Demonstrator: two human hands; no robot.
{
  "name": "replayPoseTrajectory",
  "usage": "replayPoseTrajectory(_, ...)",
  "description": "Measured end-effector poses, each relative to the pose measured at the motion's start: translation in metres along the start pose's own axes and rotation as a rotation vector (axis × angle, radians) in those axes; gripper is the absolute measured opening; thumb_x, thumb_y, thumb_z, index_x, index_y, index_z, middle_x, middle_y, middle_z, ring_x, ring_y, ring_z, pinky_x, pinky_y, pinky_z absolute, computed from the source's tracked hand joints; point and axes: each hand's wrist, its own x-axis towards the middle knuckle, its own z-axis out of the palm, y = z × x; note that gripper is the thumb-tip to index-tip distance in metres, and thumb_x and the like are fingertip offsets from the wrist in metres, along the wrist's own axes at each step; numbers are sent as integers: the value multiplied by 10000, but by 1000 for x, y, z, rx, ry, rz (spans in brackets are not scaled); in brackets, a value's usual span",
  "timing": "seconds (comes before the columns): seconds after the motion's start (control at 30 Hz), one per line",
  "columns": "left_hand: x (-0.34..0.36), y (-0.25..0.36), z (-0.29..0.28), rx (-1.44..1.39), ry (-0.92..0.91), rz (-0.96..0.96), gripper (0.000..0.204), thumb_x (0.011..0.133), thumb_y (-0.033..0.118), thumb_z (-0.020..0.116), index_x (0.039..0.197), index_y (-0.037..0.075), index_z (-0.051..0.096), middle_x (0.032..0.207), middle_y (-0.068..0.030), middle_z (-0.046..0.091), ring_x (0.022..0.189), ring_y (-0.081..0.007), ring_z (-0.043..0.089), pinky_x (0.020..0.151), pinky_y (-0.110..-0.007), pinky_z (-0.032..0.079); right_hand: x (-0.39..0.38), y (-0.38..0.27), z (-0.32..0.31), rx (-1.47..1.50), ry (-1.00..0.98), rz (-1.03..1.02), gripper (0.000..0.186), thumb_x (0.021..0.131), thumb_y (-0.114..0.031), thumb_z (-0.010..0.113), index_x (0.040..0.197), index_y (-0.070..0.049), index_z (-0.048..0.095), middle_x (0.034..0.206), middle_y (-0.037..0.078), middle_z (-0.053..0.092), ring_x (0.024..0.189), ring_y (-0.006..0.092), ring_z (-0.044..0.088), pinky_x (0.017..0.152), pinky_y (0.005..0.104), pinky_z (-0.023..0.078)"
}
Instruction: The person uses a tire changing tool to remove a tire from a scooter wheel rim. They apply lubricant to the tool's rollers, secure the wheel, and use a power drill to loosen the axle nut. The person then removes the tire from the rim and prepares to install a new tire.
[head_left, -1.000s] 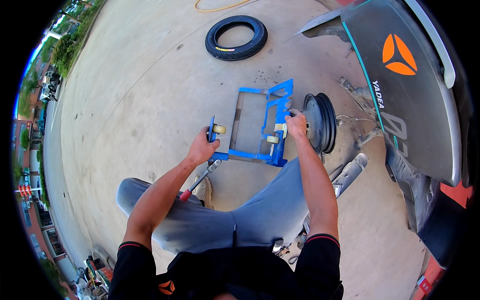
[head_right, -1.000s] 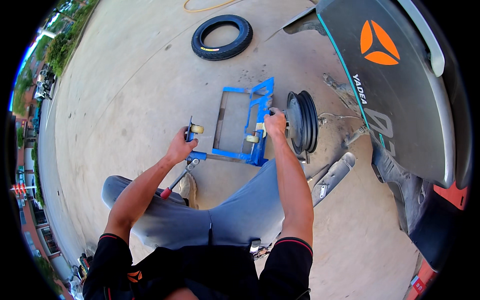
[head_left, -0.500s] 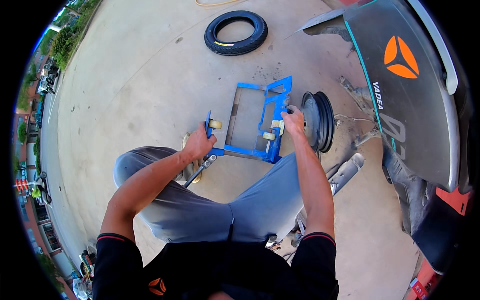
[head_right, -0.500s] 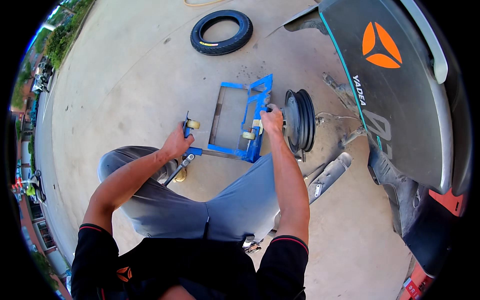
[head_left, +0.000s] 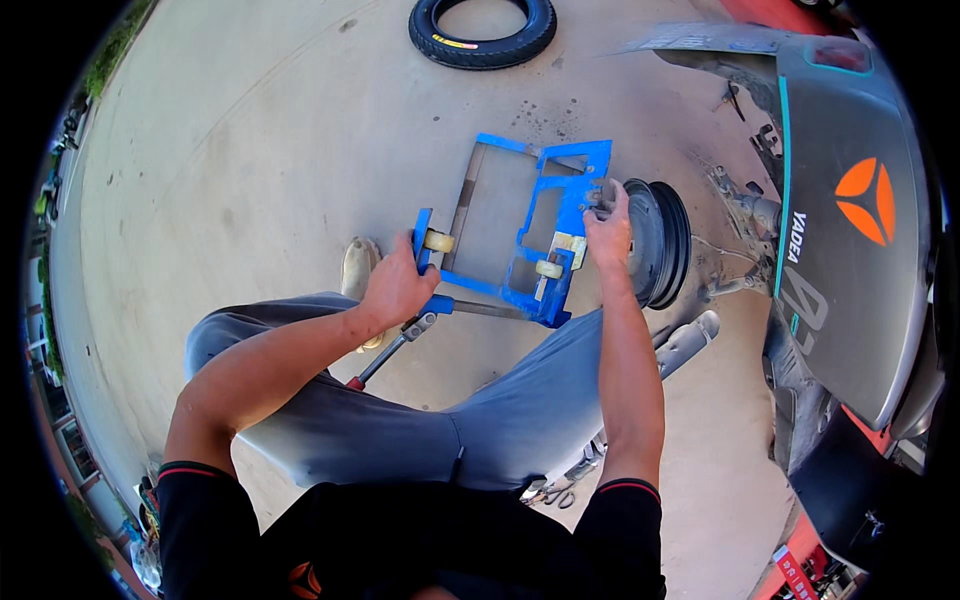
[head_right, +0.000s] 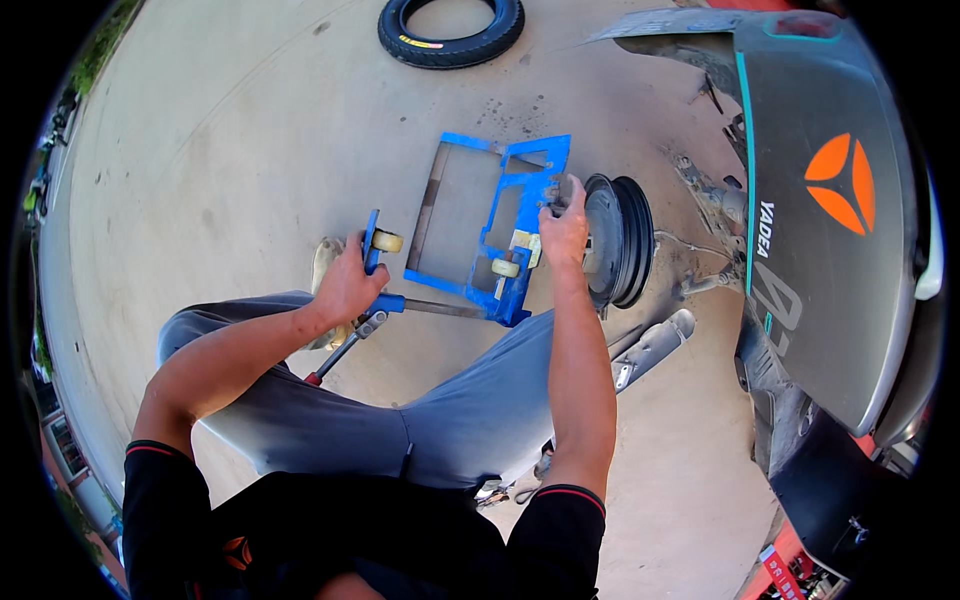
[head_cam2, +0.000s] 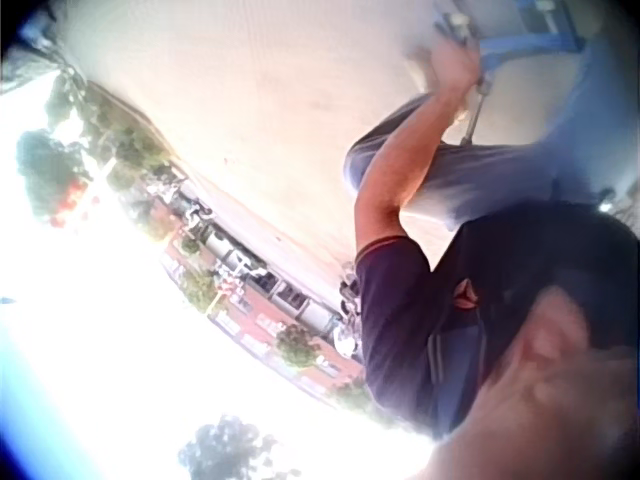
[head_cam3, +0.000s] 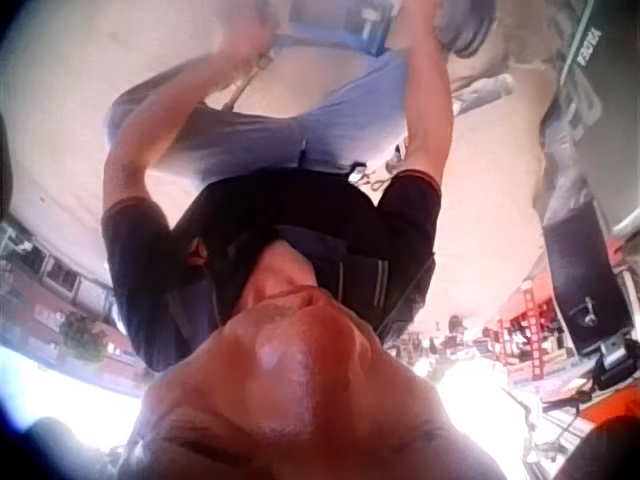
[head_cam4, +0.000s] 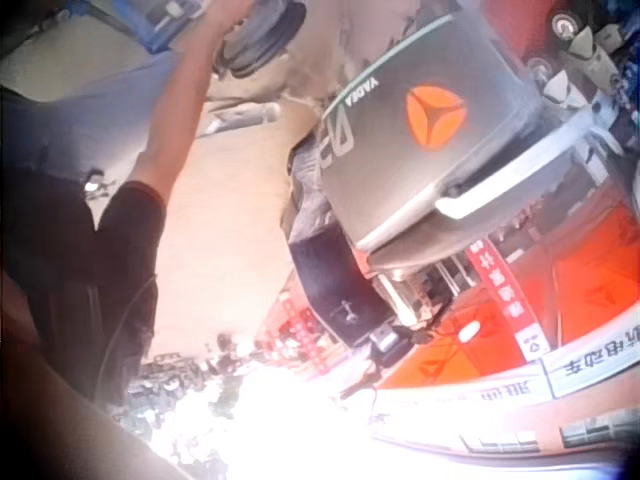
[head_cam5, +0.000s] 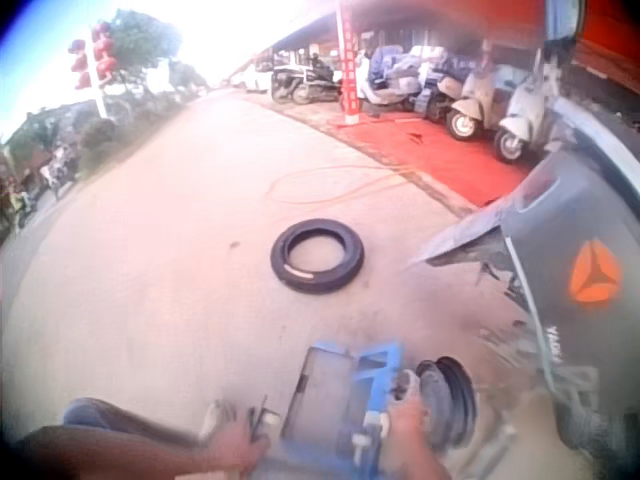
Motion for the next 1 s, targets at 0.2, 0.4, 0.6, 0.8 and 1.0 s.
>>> replayPoseTrajectory(0.2, -1, 4, -2, 9, 23, 16, 602, 930, 240, 630, 1413, -42, 408, 859, -308, 671, 832, -524, 679, 762, -600, 519, 10, 11, 7, 147, -47, -4, 646, 906, 32, 659, 1530, -65, 527, 1238, 182, 748, 1081, 240, 744, 960, 368, 584)
replayPoseTrajectory(0.4, -1, 7, -5, 6, 18, -16, 616, 922, 241, 638, 1421, -39, 411, 824, -288, 672, 806, -512, 684, 757, -600, 522, 12, 9, 11, 274, -34, 52, 628, 906, 73, 658, 1517, 35, 522, 1253, 175, 735, 1096, 206, 724, 952, 326, 576)
replayPoseTrajectory(0.6, 1, 10, -6, 10, 28, -18, 623, 911, 229, 639, 1426, -40, 412, 815, -278, 669, 805, -505, 685, 759, -590, 525, 12, 11, 14, 256, 36, 34, 578, 899, 43, 662, 1472, 31, 586, 1185, 160, 758, 1051, 196, 736, 906, 322, 586)
replayPoseTrajectory(0.8, 2, 5, -4, 2, 44, 2, 598, 908, 218, 633, 1404, -37, 416, 791, -262, 654, 777, -498, 674, 737, -583, 515, 8, 5, 12, 127, 54, 115, 564, 885, 11, 717, 1432, 64, 595, 1221, 164, 756, 1086, 207, 731, 952, 337, 574)
replayPoseTrajectory(1.0, 3, 12, -8, 20, 5, -31, 570, 903, 230, 680, 1341, -26, 421, 844, -286, 685, 834, -517, 692, 791, -610, 540, 0, 9, 10, 9, 55, 105, 458, 892, -12, 719, 1339, 50, 640, 1205, 168, 757, 1085, 230, 738, 953, 358, 576)
